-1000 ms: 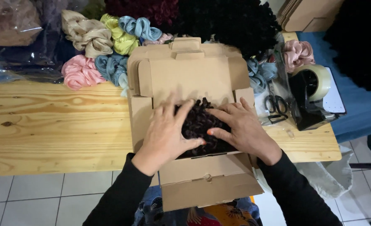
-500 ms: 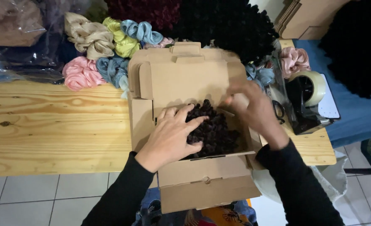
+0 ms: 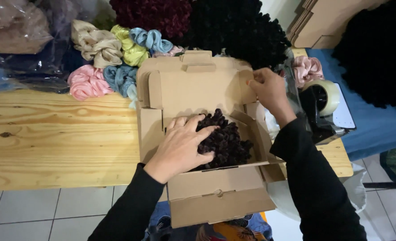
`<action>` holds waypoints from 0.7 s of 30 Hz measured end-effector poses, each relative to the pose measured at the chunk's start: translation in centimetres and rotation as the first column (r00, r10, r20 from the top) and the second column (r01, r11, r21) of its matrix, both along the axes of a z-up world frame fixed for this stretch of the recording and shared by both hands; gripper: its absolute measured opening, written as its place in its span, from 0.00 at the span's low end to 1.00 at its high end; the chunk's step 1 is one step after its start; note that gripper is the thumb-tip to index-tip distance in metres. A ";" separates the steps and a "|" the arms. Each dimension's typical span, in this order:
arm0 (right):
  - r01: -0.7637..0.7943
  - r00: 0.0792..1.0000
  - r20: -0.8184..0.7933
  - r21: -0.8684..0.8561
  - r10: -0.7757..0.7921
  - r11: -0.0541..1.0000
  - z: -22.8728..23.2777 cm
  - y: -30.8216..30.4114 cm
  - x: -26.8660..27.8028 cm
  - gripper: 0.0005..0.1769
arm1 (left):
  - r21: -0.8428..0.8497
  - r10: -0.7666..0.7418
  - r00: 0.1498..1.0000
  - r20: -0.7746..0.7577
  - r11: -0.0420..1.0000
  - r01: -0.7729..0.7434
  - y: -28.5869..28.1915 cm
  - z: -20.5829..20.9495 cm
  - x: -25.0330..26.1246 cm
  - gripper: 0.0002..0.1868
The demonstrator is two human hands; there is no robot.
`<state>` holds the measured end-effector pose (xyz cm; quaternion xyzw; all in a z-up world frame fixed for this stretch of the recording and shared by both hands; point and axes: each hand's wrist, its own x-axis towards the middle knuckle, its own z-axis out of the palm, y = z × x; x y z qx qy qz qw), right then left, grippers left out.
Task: The person places a cluster of dark-colored textile scrunchies into a cardboard box and folds the various cardboard flaps and slots together to secure the package.
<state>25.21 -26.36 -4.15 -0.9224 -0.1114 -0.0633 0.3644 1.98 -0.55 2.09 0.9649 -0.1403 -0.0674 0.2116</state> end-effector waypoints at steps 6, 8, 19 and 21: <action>0.055 0.989 0.144 -0.113 -0.039 0.992 5.7 0.6 -8.1 0.29 | 0.001 0.012 1.000 0.012 1.000 -0.012 0.1 -0.5 0.1 0.34; 0.040 0.975 0.222 -0.114 -0.014 0.993 6.6 0.8 -11.0 0.34 | -0.009 0.001 1.000 0.024 1.000 -0.001 0.0 -0.8 0.2 0.33; 0.043 0.955 0.296 -0.106 -0.010 0.993 6.3 -0.4 -18.3 0.46 | -0.011 0.004 0.976 0.216 1.000 -0.002 -0.1 -2.2 0.1 0.33; 0.016 0.962 0.272 -0.032 -0.006 0.999 6.0 -1.0 -19.2 0.44 | -0.020 0.013 0.986 0.167 1.000 -0.010 -0.2 -1.6 0.0 0.35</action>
